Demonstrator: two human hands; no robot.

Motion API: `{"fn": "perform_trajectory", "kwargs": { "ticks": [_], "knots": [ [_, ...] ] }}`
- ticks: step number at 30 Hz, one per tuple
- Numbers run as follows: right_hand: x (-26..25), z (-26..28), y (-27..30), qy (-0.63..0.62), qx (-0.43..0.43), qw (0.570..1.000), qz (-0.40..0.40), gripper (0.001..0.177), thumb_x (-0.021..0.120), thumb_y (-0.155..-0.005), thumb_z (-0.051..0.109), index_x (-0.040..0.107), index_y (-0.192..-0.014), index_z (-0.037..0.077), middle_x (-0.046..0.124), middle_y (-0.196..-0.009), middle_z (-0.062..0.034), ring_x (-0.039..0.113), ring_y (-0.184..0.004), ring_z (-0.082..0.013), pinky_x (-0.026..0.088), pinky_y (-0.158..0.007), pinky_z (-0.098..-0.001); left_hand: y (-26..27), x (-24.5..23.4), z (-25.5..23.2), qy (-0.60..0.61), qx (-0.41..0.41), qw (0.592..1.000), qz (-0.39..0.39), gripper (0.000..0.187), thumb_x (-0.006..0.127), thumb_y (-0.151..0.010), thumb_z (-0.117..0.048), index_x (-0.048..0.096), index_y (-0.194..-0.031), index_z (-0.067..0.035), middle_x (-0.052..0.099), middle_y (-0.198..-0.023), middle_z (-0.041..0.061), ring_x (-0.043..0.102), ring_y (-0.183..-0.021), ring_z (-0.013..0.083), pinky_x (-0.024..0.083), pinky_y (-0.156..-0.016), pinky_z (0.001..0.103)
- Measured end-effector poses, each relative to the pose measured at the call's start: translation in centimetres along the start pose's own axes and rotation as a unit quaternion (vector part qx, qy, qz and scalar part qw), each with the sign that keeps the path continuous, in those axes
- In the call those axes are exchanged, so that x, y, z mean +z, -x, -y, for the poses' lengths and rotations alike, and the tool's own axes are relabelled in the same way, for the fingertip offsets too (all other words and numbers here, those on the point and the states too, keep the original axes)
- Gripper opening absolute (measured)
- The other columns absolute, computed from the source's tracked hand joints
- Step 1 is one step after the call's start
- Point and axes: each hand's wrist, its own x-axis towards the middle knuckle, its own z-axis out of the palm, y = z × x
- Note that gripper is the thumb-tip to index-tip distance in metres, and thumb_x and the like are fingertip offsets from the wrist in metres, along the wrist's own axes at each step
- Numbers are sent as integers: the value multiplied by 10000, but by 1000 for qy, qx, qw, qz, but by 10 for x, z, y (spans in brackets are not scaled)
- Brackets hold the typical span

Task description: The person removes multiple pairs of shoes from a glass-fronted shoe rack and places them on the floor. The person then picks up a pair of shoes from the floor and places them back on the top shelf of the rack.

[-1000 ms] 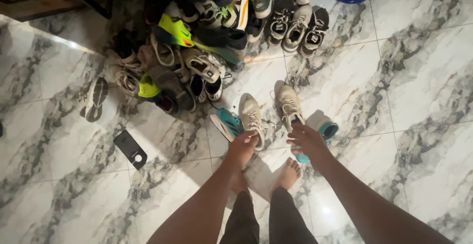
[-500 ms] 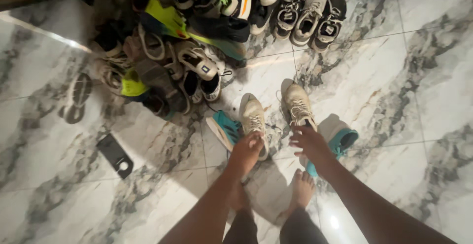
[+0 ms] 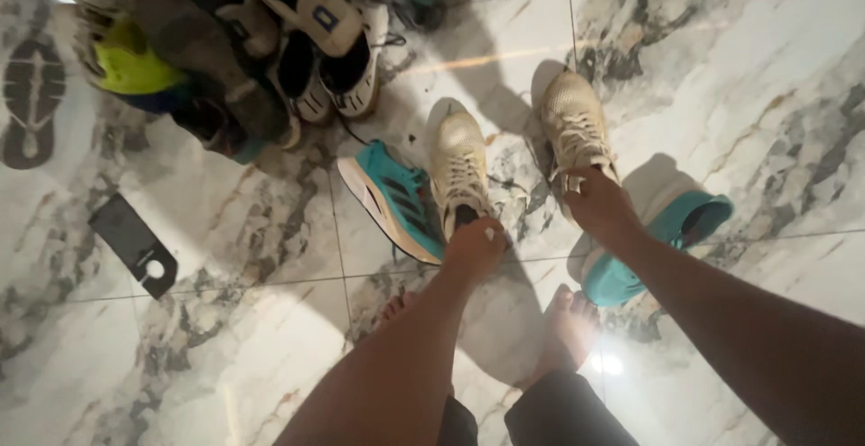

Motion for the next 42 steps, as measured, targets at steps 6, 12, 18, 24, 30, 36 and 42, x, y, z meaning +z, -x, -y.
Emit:
{"fn": "perform_trajectory", "kwargs": {
  "ticks": [6,12,18,24,30,36,42],
  "knots": [
    [25,-52,-35,61,38,997,-41,475,733,-812,260,661,-1247,83,709,-1198,-184,664,-1134,-362,519,-963,-449,-17,-4,1,-145,-49,984,87,605,671,-864,-361,491,-1362,-66,669,-1241,266,655,-1187,421,503,-1000,498],
    [44,-88,-49,5,26,999,-38,581,782,-745,232,583,-1248,21,709,-1181,-198,691,-1121,-359,542,-961,-444,-14,-5,-2,-239,-76,957,144,685,696,-851,-330,385,-1412,-89,693,-1255,212,662,-1211,369,258,-1159,625],
    [46,-98,-62,157,-80,984,-8,574,808,-720,216,613,-1233,50,677,-1156,-245,622,-1114,-451,502,-932,-521,-19,12,10,-218,-48,971,88,561,664,-873,-245,455,-1375,-107,722,-1194,226,680,-1175,406,447,-1035,563],
    [50,-63,-30,142,-95,985,-3,280,632,-828,174,673,-1076,51,699,-1063,-260,648,-1051,-469,519,-901,-547,-7,3,-5,-230,15,971,64,811,679,-847,-253,286,-1547,-142,714,-1146,231,679,-1104,406,356,-1070,597],
    [29,-7,9,154,-38,987,36,255,640,-820,216,678,-1009,48,711,-938,-238,690,-937,-458,539,-827,-551,22,-37,-61,-167,43,984,51,664,692,-823,-293,481,-1450,-230,756,-1133,130,700,-1087,338,439,-986,556],
    [-22,40,34,146,-106,984,-17,308,700,-794,300,685,-949,34,721,-919,-229,691,-936,-437,546,-811,-523,65,-83,-116,-130,112,985,-4,678,728,-752,-289,551,-1404,-237,785,-997,89,729,-935,340,500,-870,518],
    [-106,124,82,105,-74,992,2,369,703,-844,361,661,-1008,33,744,-828,-222,736,-745,-366,571,-701,-465,116,-144,-171,-112,212,966,-94,650,795,-745,-334,653,-1362,-186,756,-944,173,718,-866,394,560,-839,486]
  ]
}}
